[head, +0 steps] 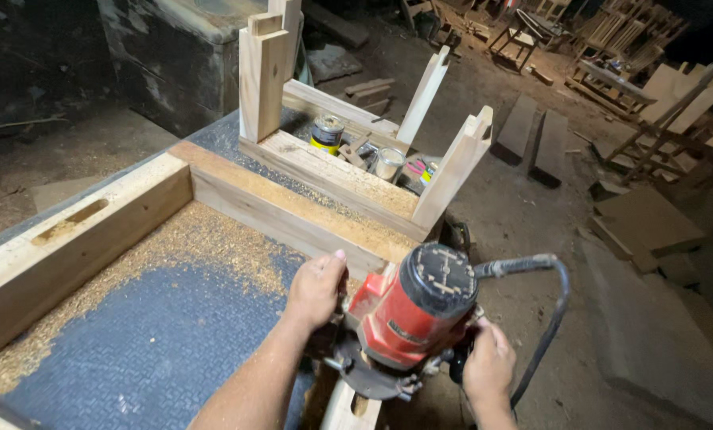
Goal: The person uses a handheld electric router to shape the edge of a wooden frame. They guide the tool along the wood, creating a groove and producing sawdust.
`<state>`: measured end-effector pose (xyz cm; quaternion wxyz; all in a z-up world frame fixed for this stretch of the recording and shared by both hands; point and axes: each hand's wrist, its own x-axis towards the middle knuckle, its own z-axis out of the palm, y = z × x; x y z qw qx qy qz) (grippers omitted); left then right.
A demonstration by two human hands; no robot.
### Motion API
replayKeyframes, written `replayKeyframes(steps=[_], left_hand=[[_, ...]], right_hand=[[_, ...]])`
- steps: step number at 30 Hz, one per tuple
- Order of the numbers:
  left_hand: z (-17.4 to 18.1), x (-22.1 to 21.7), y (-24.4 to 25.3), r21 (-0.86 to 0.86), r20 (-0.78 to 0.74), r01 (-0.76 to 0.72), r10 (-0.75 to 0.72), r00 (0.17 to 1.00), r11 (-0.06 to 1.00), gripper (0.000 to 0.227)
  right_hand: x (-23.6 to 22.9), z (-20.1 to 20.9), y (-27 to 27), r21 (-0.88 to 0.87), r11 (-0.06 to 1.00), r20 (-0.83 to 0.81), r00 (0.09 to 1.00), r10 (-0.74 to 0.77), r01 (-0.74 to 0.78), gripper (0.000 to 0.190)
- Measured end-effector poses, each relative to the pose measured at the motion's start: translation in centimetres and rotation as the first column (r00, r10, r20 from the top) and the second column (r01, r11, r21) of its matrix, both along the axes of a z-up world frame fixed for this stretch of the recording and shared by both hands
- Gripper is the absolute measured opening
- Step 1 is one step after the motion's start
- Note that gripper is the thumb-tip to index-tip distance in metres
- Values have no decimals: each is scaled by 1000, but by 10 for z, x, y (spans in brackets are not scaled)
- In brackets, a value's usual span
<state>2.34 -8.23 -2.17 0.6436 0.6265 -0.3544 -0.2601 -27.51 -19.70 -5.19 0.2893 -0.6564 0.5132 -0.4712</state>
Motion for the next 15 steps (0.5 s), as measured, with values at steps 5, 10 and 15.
replayKeyframes(steps=[5, 10, 15], left_hand=[[-10, 5, -8, 36, -16, 25, -24, 1000, 999, 60], [-10, 0, -10, 64, -23, 16, -15, 1000, 998, 61], [1, -2, 2, 89, -74, -1, 8, 997, 996, 60]], right_hand=[[-1, -11, -9, -102, 994, -46, 999, 27, -32, 38], [-18, -30, -28, -154, 988, -122, 992, 13, -32, 33], [-34, -56, -47, -381, 917, -456, 887, -72, -122, 29]])
